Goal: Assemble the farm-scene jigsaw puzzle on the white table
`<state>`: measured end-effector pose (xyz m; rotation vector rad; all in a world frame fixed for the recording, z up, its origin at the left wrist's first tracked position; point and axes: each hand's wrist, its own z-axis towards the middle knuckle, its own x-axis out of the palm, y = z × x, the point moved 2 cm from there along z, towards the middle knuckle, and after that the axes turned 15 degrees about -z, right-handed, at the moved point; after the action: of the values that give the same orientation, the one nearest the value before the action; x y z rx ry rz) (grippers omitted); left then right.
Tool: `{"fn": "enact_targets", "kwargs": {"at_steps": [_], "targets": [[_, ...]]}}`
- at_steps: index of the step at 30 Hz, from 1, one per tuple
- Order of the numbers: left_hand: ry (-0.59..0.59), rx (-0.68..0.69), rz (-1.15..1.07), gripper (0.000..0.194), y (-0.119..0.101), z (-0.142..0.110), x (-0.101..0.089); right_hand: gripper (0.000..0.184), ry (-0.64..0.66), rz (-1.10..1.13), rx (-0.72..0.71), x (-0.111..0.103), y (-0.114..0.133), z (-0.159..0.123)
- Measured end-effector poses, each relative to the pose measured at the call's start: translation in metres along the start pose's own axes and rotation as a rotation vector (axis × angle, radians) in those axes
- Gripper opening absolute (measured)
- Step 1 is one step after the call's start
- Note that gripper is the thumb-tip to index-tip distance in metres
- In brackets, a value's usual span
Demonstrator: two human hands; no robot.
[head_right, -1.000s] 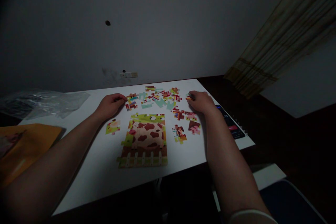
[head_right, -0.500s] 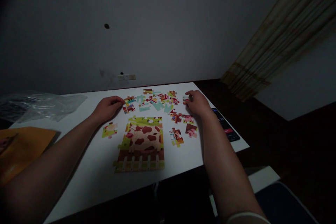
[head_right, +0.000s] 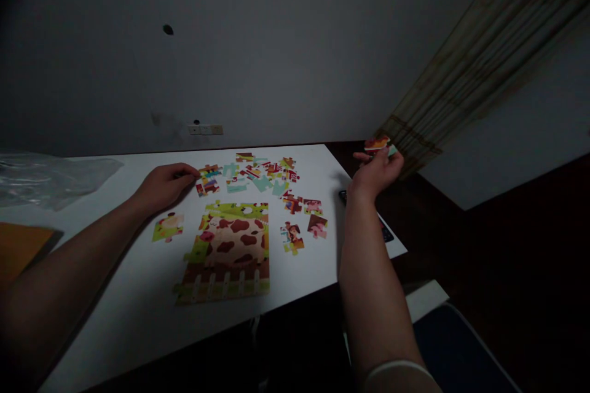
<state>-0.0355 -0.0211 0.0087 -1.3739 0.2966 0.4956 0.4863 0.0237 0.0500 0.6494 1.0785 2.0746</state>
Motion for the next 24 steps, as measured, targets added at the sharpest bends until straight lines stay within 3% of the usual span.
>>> {"fn": "enact_targets", "kwargs": {"at_steps": [3, 7, 24], "targets": [[-0.002, -0.012, 0.005, 0.036, -0.001, 0.0, 0.0, 0.032, -0.071, 0.045, -0.044, 0.002, 0.001, 0.0], [-0.001, -0.019, 0.021, 0.034, -0.003, -0.001, 0.0, 0.038, -0.002, 0.036, -0.08, 0.01, -0.002, -0.005], [-0.005, 0.002, 0.038, 0.035, -0.002, -0.001, -0.001, 0.04, -0.019, -0.012, -0.1, 0.022, -0.003, -0.016]]}}
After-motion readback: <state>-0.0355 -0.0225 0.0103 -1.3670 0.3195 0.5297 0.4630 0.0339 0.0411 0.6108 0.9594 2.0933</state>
